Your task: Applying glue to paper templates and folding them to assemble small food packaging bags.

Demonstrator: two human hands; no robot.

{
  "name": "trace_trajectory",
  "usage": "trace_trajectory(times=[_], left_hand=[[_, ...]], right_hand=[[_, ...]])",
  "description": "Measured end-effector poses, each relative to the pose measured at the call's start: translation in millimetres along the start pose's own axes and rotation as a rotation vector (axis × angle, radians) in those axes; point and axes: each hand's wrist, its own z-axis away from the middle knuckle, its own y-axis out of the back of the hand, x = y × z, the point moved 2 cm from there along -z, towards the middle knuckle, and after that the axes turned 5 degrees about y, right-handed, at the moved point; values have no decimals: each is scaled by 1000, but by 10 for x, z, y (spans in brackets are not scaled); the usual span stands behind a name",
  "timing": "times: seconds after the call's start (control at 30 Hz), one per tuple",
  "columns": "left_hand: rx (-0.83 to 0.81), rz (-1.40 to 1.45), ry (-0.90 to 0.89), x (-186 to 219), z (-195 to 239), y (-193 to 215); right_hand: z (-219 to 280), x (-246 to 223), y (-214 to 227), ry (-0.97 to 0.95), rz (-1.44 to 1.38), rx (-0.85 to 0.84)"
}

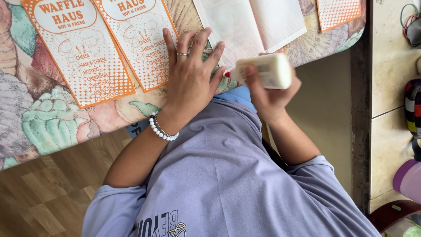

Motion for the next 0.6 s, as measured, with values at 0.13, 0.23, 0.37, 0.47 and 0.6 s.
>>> trace_trajectory(times=[0.13,0.23,0.37,0.47,0.6], left_hand=[[-2,-3,4,-4,-1,-21],[16,1,3,1,-6,-13],[-7,-7,10,-10,-11,-26],[-9,18,-20,-20,0,-57],[-61,-32,-49,-21,-5,-106]], right_hand=[[71,323,152,-50,-2,52],[-156,564,398,133,21,123],[-218,369,334,6,96,173],[23,365,195,-41,-124,238],[-30,441,233,7,-38,61]])
